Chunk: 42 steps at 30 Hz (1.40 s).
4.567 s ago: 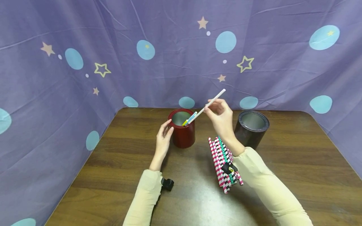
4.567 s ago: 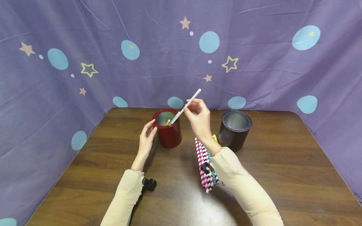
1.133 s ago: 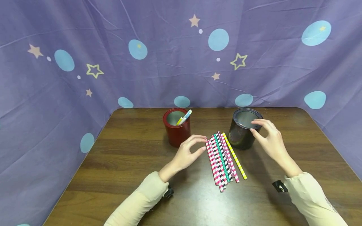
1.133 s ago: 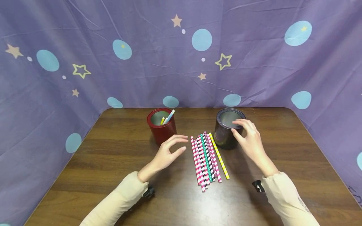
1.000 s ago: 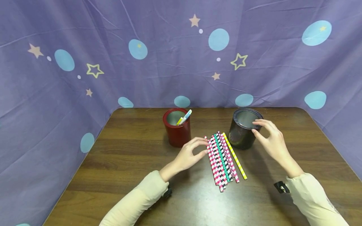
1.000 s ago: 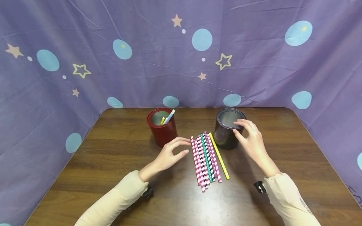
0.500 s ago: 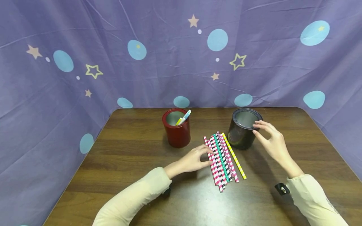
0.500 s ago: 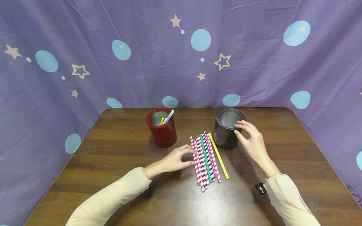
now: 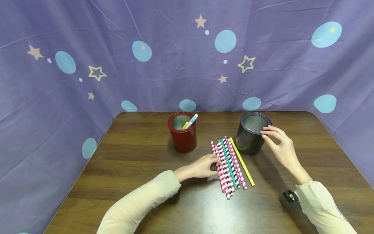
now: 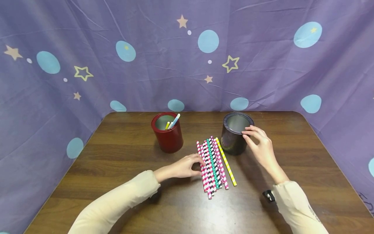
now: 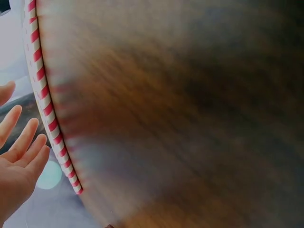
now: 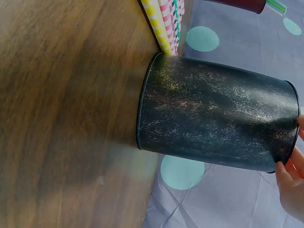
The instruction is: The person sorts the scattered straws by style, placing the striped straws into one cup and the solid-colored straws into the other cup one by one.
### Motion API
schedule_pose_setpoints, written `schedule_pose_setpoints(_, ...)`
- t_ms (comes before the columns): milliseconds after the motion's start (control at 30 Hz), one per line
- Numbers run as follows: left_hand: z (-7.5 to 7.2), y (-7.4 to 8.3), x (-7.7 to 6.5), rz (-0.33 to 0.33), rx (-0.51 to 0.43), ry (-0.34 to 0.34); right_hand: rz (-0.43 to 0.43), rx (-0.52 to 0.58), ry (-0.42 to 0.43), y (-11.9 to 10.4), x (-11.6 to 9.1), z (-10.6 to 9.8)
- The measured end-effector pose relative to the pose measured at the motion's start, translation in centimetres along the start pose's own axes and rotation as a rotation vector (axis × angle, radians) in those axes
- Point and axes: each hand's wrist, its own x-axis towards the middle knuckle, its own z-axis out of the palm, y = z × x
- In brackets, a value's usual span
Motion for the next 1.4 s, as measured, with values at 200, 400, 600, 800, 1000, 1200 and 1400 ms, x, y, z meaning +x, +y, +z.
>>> schedule_pose_setpoints(200, 0.4, -0.2, 0.5, 0.019, 0.042, -0.032, 0.02, 0.006, 0.008, 6.9, -1.5, 0.7)
schedule_pose_setpoints(400, 0.5, -0.1, 0.7, 0.045, 0.067, -0.052, 0.052, 0.019, 0.02, 6.7, -1.7, 1.1)
schedule_pose_setpoints(600, 0.4, -0.2, 0.7, 0.057, 0.085, -0.069, 0.105, 0.106, 0.009, -1.2, 0.2, 0.3)
schedule_pose_setpoints(800, 0.4, -0.3, 0.7, 0.057, 0.128, -0.111, 0.098, 0.094, 0.021, 2.6, -0.7, 0.7)
schedule_pose_setpoints(1000, 0.4, -0.1, 0.7, 0.067, 0.185, -0.157, 0.076, 0.01, 0.022, 6.4, -1.7, 1.2)
schedule_pose_setpoints(1200, 0.4, 0.1, 0.6, 0.087, 0.22, -0.18, 0.143, -0.01, -0.018, -5.8, 1.1, -0.1)
schedule_pose_setpoints(1400, 0.3, -0.1, 0.6, 0.085, 0.216, -0.179, 0.137, -0.01, -0.015, -6.4, 1.3, -0.1)
